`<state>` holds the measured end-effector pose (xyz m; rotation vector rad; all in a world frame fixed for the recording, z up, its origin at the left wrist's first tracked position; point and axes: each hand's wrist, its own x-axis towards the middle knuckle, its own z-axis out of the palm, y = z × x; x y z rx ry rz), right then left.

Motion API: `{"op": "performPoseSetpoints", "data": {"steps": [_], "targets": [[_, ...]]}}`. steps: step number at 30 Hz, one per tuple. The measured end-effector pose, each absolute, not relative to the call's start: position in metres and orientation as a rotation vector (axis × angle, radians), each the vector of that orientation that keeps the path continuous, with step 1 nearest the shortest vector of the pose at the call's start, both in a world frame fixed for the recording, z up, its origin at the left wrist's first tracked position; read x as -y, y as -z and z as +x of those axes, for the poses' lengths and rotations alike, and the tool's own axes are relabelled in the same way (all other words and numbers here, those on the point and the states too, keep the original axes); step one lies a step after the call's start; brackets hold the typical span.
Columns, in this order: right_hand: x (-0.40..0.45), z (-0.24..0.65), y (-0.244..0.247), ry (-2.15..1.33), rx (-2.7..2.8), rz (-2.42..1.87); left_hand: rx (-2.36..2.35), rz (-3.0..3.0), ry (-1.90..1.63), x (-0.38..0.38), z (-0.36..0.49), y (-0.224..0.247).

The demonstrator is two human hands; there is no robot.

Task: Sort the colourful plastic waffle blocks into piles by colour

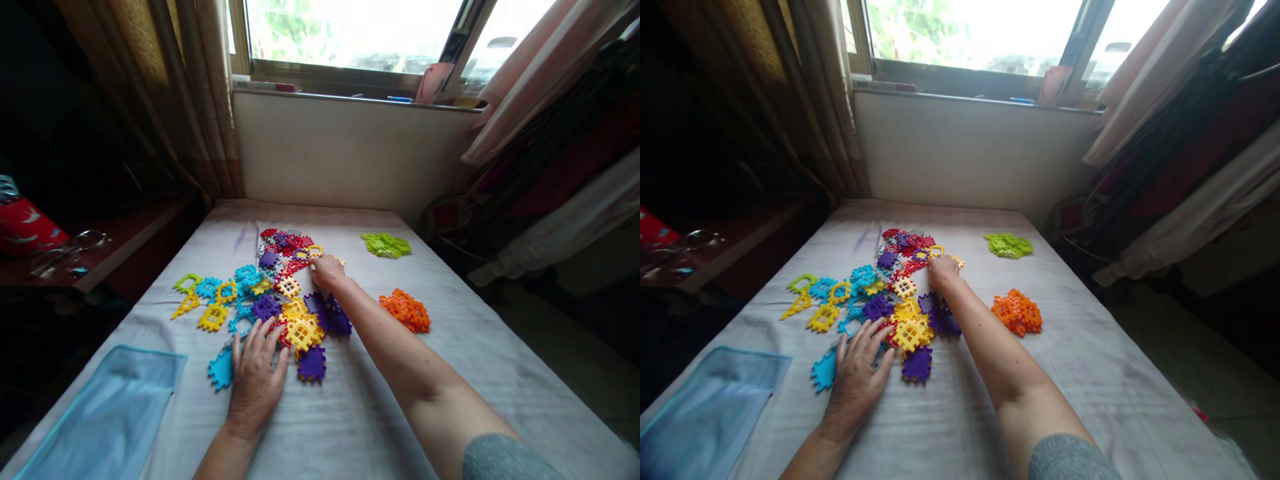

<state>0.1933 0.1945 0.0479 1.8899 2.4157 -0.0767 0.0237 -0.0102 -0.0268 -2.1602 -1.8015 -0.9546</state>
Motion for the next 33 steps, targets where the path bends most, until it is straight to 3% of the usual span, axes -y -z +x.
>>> {"op": "performPoseSetpoints", "data": {"steps": [13, 25, 33], "targets": [[-0.181, 0.223, -0.085, 0.000, -2.429, 1.772, 1.899, -2.197, 0.957, 0.012, 0.025, 0.022], [-0.100, 0.369, -0.094, 0.102, -2.093, 2.172, 1.853, -2.195, 0.974, 0.009, 0.023, 0.024], [-0.087, 0.388, -0.093, 0.118, -2.041, 2.240, 1.871, -2.202, 0.971, 0.008, 0.022, 0.024]]}}
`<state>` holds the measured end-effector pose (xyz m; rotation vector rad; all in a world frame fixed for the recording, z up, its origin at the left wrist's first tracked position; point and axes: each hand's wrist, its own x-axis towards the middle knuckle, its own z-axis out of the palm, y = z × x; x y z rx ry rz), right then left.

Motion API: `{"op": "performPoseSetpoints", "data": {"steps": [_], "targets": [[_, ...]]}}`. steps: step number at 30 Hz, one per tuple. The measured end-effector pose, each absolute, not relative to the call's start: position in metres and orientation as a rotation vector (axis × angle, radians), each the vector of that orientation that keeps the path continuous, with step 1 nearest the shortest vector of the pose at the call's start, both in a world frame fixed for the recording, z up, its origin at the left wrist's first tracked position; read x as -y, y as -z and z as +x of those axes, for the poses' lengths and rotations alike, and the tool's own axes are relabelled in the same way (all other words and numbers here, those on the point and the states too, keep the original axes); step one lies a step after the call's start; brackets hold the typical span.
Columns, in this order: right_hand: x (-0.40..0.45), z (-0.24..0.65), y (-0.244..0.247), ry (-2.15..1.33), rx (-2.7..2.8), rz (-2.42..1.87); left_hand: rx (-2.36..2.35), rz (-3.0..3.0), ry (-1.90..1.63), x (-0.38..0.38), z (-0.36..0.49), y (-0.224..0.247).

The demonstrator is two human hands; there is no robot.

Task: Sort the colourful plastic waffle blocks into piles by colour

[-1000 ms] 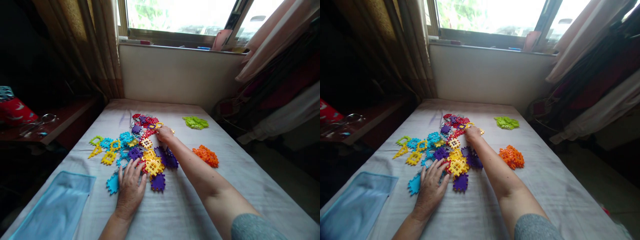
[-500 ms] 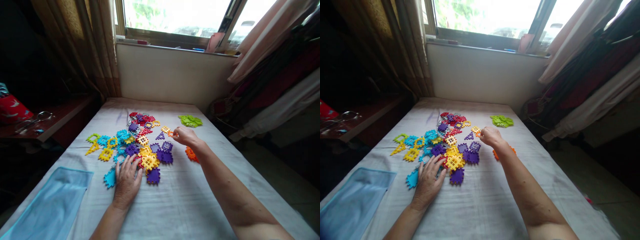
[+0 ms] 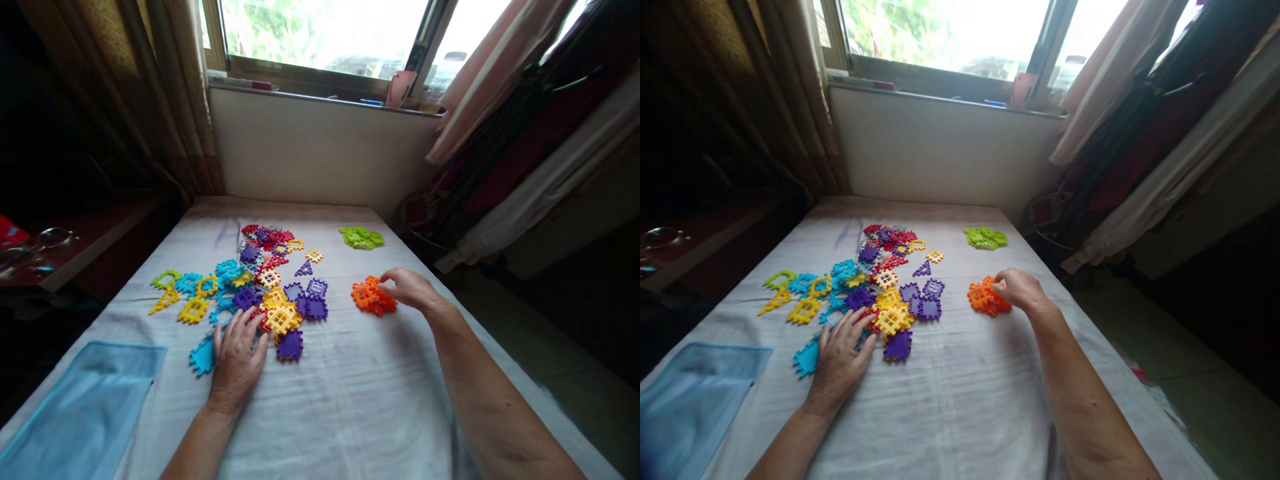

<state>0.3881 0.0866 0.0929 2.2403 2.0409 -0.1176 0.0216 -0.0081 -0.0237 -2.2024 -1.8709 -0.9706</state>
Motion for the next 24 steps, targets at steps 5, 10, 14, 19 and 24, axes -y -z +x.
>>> {"op": "performPoseSetpoints", "data": {"steps": [5, 10, 14, 19, 24], "targets": [[-0.105, 0.345, -0.101, 0.060, -2.265, 2.150, 1.876, -2.189, 0.992, 0.008, 0.022, 0.025], [-0.140, 0.255, -0.083, 0.148, -2.644, 1.747, 1.873, -2.193, 0.982, 0.009, 0.023, 0.025], [-0.169, 0.192, -0.064, 0.063, -2.833, 1.465, 1.878, -2.205, 0.957, 0.011, 0.023, 0.023], [-0.189, 0.167, -0.054, 0.037, -2.711, 1.457, 1.887, -2.202, 0.943, 0.012, 0.024, 0.022], [-0.191, 0.183, -0.054, -0.009, -2.604, 1.629, 1.883, -2.192, 0.954, 0.012, 0.026, 0.023]]}}
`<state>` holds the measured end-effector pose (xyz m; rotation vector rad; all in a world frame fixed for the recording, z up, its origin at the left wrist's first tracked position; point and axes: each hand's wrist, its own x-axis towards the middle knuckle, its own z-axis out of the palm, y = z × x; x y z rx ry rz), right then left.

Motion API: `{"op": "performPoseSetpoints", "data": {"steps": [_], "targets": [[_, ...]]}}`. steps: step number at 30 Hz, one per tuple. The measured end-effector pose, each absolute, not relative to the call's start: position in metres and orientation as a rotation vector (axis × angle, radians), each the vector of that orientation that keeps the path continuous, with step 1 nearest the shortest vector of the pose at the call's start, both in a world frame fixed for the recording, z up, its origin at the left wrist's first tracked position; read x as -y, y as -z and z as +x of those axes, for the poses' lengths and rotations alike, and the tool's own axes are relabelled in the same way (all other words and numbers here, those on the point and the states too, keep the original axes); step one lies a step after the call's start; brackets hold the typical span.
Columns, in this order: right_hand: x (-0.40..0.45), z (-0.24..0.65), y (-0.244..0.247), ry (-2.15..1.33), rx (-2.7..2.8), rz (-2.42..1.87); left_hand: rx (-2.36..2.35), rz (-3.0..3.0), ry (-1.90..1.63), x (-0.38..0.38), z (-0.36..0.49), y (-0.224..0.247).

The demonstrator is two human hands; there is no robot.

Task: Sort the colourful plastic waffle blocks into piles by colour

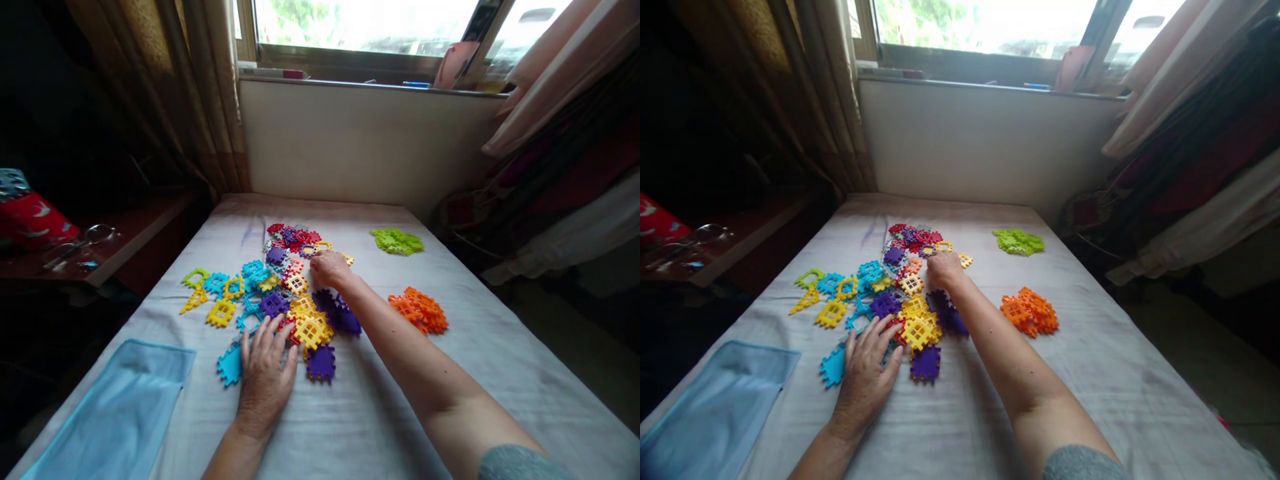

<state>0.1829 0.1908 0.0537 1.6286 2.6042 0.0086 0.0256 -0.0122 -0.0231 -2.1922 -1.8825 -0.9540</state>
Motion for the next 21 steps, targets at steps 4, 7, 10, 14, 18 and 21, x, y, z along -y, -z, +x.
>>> {"op": "performPoseSetpoints", "data": {"steps": [4, 7, 10, 14, 18, 21], "targets": [[-0.196, 0.179, -0.055, 0.003, -2.669, 1.603, 1.903, -2.191, 0.954, 0.013, 0.026, 0.023], [-0.207, 0.165, -0.054, 0.050, -2.722, 1.468, 1.911, -2.205, 0.946, 0.014, 0.027, 0.021], [-0.217, 0.152, -0.051, 0.088, -2.686, 1.458, 1.926, -2.212, 0.933, 0.014, 0.027, 0.019], [-0.220, 0.147, -0.051, 0.084, -2.639, 1.532, 1.925, -2.209, 0.931, 0.015, 0.028, 0.018], [-0.206, 0.163, -0.065, 0.062, -2.569, 1.615, 1.902, -2.210, 0.921, 0.014, 0.027, 0.019], [-0.184, 0.195, -0.078, 0.035, -2.484, 1.790, 1.875, -2.204, 0.935, 0.013, 0.026, 0.020]]}}
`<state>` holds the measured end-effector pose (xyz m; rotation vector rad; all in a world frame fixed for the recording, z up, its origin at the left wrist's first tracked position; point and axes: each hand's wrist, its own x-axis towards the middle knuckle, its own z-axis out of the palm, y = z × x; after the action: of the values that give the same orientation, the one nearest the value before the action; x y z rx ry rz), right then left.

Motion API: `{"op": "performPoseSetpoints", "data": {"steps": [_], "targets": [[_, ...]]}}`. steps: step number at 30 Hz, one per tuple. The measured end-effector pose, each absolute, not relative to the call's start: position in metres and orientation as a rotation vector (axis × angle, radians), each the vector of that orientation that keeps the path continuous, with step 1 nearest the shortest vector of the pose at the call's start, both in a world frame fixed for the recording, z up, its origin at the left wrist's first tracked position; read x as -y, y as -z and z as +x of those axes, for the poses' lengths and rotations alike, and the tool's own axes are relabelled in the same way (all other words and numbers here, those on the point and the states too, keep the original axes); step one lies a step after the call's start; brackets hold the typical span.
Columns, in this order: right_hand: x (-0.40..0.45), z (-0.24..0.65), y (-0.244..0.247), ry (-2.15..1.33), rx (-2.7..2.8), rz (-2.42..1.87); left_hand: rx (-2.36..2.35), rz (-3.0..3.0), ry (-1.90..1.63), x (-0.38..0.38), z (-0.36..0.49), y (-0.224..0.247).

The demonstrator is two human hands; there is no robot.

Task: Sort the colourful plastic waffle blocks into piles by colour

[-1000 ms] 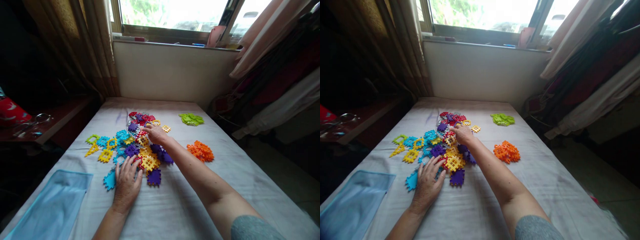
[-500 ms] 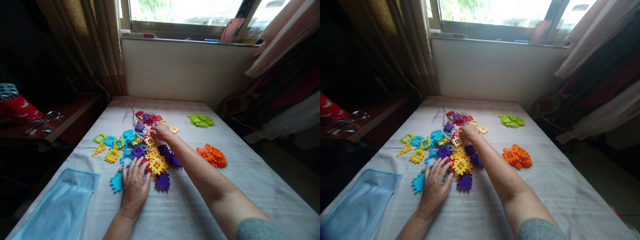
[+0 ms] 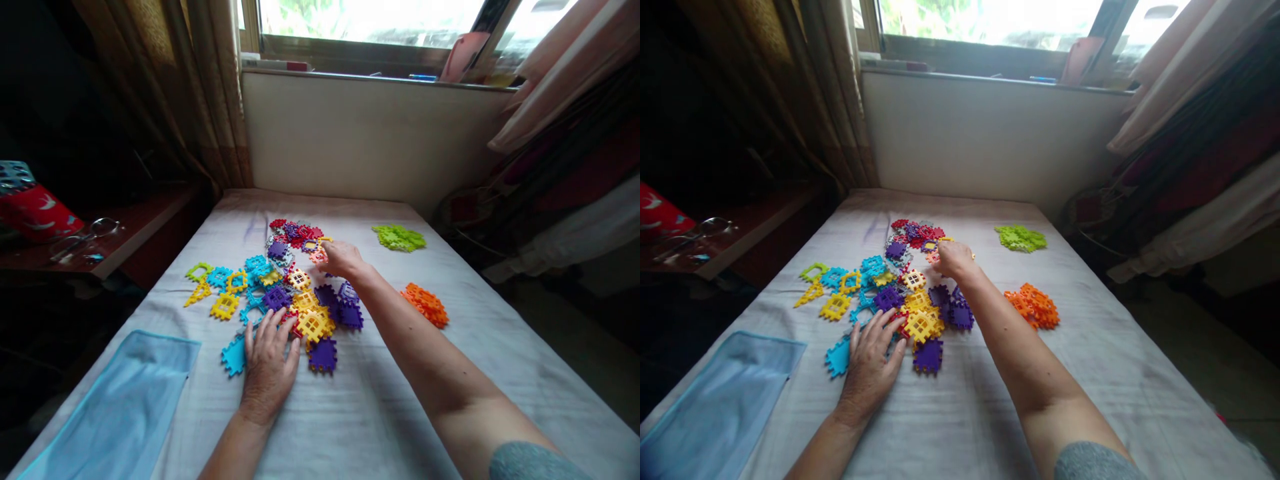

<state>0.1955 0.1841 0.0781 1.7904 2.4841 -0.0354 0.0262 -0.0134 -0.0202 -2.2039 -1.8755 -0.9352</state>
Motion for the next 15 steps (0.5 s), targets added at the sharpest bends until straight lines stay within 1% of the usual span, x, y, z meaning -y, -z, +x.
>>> {"op": "performPoseSetpoints", "data": {"steps": [4, 9, 12, 15], "targets": [[-0.140, 0.261, -0.082, -0.062, -2.373, 2.073, 1.869, -2.198, 0.951, 0.011, 0.026, 0.022], [-0.081, 0.339, -0.063, -0.304, -2.277, 2.310, 1.880, -2.202, 0.942, 0.009, 0.025, 0.023], [-0.059, 0.365, -0.048, -0.333, -2.241, 2.426, 1.866, -2.200, 0.932, 0.007, 0.024, 0.023], [-0.051, 0.371, -0.031, -0.354, -2.244, 2.507, 1.853, -2.197, 0.922, 0.006, 0.023, 0.023]]}}
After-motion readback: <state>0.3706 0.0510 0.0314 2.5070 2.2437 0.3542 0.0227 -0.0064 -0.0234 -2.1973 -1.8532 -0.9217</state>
